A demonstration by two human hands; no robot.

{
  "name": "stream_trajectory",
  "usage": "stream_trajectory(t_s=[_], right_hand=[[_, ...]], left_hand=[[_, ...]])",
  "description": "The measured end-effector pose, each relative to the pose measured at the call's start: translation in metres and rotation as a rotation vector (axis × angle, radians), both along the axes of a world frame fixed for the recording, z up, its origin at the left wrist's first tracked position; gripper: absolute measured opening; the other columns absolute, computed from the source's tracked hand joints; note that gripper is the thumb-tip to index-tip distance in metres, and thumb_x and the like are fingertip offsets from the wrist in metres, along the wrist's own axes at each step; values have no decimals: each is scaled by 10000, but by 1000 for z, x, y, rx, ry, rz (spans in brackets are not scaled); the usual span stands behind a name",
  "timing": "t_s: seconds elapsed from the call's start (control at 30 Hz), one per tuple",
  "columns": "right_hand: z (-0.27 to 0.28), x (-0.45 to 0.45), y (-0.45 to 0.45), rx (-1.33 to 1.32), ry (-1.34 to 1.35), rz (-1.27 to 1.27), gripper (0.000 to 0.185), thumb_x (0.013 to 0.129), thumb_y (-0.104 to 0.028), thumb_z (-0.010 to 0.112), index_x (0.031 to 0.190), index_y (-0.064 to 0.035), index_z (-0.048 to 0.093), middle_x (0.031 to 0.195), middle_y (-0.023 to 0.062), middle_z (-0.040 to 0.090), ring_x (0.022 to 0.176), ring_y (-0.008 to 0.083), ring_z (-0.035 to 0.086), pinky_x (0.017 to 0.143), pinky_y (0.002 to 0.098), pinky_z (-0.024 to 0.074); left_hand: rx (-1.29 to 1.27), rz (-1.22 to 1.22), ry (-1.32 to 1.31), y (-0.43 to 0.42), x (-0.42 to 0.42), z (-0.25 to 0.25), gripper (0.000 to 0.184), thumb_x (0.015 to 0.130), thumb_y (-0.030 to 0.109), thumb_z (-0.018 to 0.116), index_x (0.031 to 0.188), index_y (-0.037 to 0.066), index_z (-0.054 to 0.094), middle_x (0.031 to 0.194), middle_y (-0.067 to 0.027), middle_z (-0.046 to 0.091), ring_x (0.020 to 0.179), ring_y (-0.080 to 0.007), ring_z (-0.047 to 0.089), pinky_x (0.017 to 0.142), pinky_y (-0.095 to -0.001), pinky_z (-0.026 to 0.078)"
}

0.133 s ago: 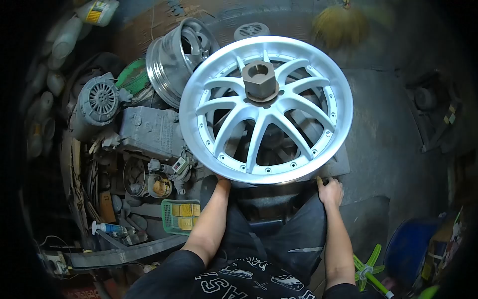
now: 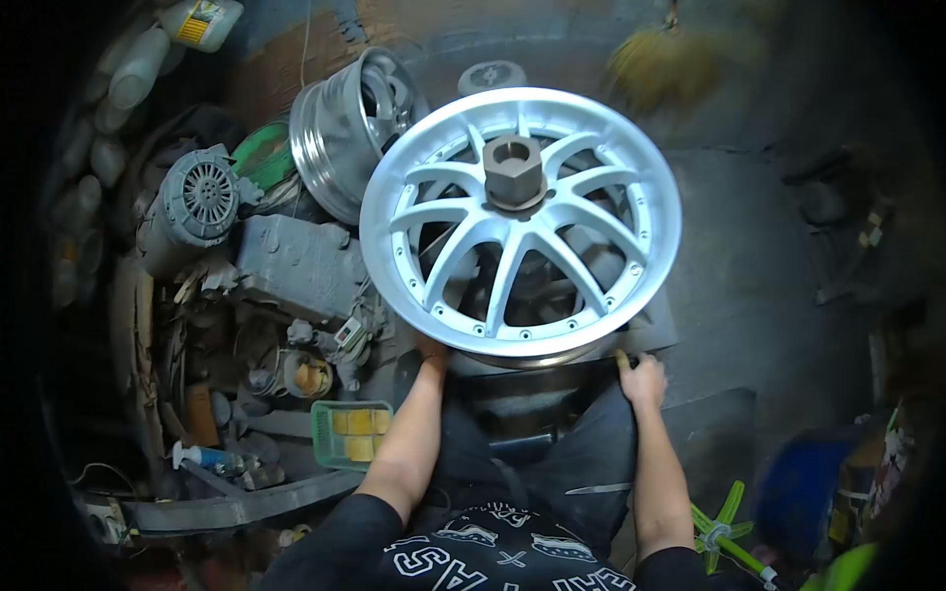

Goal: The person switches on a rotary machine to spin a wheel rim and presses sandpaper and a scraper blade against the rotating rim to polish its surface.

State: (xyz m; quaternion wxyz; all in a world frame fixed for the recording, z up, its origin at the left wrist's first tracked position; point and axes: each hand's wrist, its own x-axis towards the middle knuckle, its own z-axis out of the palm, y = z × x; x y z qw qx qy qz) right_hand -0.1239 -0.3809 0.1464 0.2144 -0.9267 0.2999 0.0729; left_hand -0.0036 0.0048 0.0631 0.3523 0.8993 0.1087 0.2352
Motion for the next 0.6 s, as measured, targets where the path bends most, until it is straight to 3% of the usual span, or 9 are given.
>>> stream_trajectory(t_s=[0.03,0.07,0.13,0.17,0.23,0.3,0.33,0.43,0.6], right_hand=[[-2,-10,-4,16,-38,10,565,898,-524,624,1161,-29,697,1185,208,675,1118,400,618,973,474,477],[-16,-21,-16,63,-135,65,530,901,-489,635,1156,-29,700,1180,229,672,1133,398,615,984,466,473],[-24,-36,-37,165,-227,234,576,881,-472,677,1253,-33,654,1354,245,571,1267,403,532,1059,450,427],[-13,-47,-38,170,-222,274,615,871,-479,688,1291,-33,630,1420,250,521,1323,407,485,1090,448,400],[28,-73,-35,315,-168,297,640,857,-455,719,1328,-36,607,1475,258,462,1378,399,434,1130,439,357],[48,-105,-34,452,-149,330,655,844,-367,762,1381,-49,562,1500,253,435,1414,365,401,1145,439,332],[58,-123,-31,475,-79,390,741,807,-360,799,1420,-52,517,1529,280,374,1440,379,355,1151,453,326],[80,-162,-9,402,155,517,1047,638,-481,895,1493,-99,428,1599,334,126,1486,464,183,1183,506,254],[73,-191,15,156,143,617,1128,659,-550,854,1541,-96,316,1594,353,65,1470,541,100,1181,551,226]], left_hand=[[259,-62,61,3,-8,7,331,902,327,652,933,8,736,835,-176,727,816,-350,715,680,-443,557],[283,-131,135,15,-10,-6,336,912,326,630,910,6,729,794,-178,717,795,-354,712,650,-448,546],[-11,-102,210,39,-2,-10,368,929,337,598,864,-8,708,737,-191,698,760,-355,708,619,-458,520],[-330,3,219,51,-3,6,394,936,348,589,840,-20,693,721,-202,689,748,-352,706,617,-463,506],[-484,162,283,83,-14,46,441,961,371,566,829,-35,677,745,-239,671,749,-410,675,652,-489,485],[-81,225,185,136,-22,34,484,959,428,571,835,-29,676,782,-263,657,790,-469,633,700,-519,464],[-96,180,227,153,-30,50,443,937,414,591,888,-17,684,828,-280,644,845,-500,605,719,-535,461],[112,195,393,201,-38,41,462,882,431,644,962,-16,729,1168,-252,652,1088,-434,595,926,-489,476],[254,63,522,228,-41,21,511,849,446,663,1071,-8,739,1471,-201,466,1339,-373,446,1104,-445,391]])
